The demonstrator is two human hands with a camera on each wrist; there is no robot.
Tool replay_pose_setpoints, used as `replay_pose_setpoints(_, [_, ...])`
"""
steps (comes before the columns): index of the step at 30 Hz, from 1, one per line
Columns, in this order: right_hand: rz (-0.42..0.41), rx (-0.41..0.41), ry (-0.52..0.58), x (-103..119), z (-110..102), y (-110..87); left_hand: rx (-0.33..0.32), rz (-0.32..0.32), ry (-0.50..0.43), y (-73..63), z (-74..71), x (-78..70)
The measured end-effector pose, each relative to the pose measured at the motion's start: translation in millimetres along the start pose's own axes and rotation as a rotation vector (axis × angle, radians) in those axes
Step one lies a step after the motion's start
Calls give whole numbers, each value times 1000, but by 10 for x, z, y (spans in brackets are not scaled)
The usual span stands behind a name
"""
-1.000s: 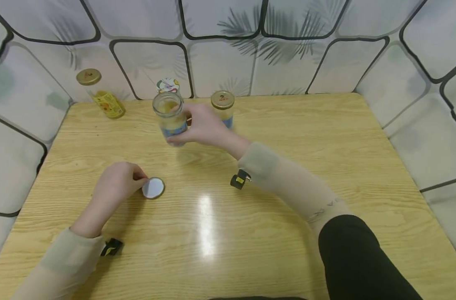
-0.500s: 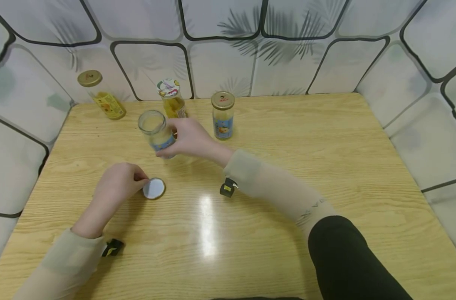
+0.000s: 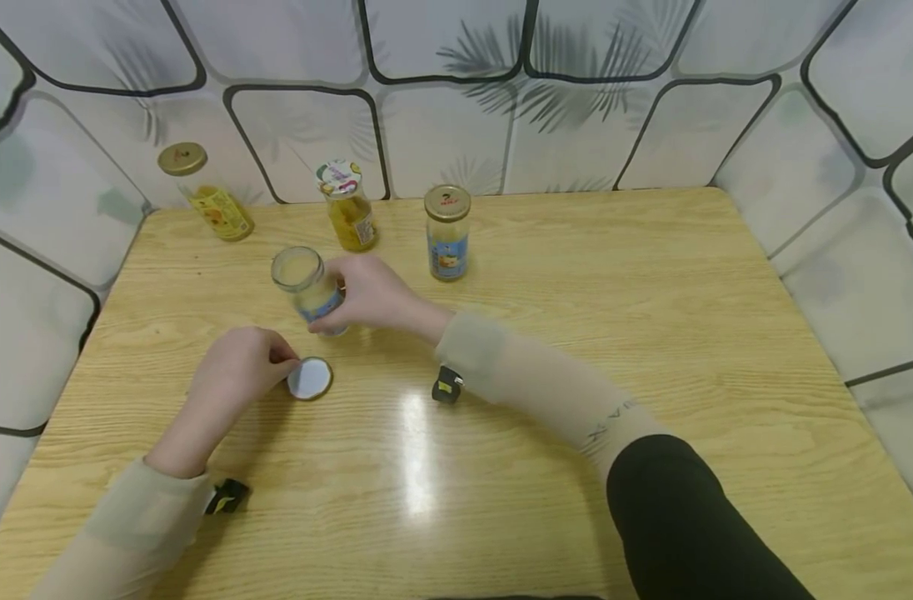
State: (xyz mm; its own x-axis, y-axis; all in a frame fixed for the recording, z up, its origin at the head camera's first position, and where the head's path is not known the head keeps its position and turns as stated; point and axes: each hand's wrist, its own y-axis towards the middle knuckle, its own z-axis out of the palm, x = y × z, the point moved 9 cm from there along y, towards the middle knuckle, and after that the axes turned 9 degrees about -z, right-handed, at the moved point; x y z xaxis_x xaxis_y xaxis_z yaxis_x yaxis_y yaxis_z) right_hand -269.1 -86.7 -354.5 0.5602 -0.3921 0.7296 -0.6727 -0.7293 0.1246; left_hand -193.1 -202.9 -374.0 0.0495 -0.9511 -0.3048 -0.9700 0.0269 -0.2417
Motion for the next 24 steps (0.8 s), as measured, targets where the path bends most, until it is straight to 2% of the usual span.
replay_pose_setpoints(9, [-14, 13, 5, -54, 145, 33, 7, 0, -2, -11, -6, -21])
replay_pose_setpoints(16, [32, 18, 29, -120, 182, 66, 5, 5, -1, 2, 16, -9])
replay_pose_setpoints(20, [61, 38, -14, -116, 194, 124, 8, 5, -9, 3, 19, -4])
replay_pose_setpoints(24, [99, 64, -102, -93, 209, 176, 11, 0, -14, 5, 21, 8])
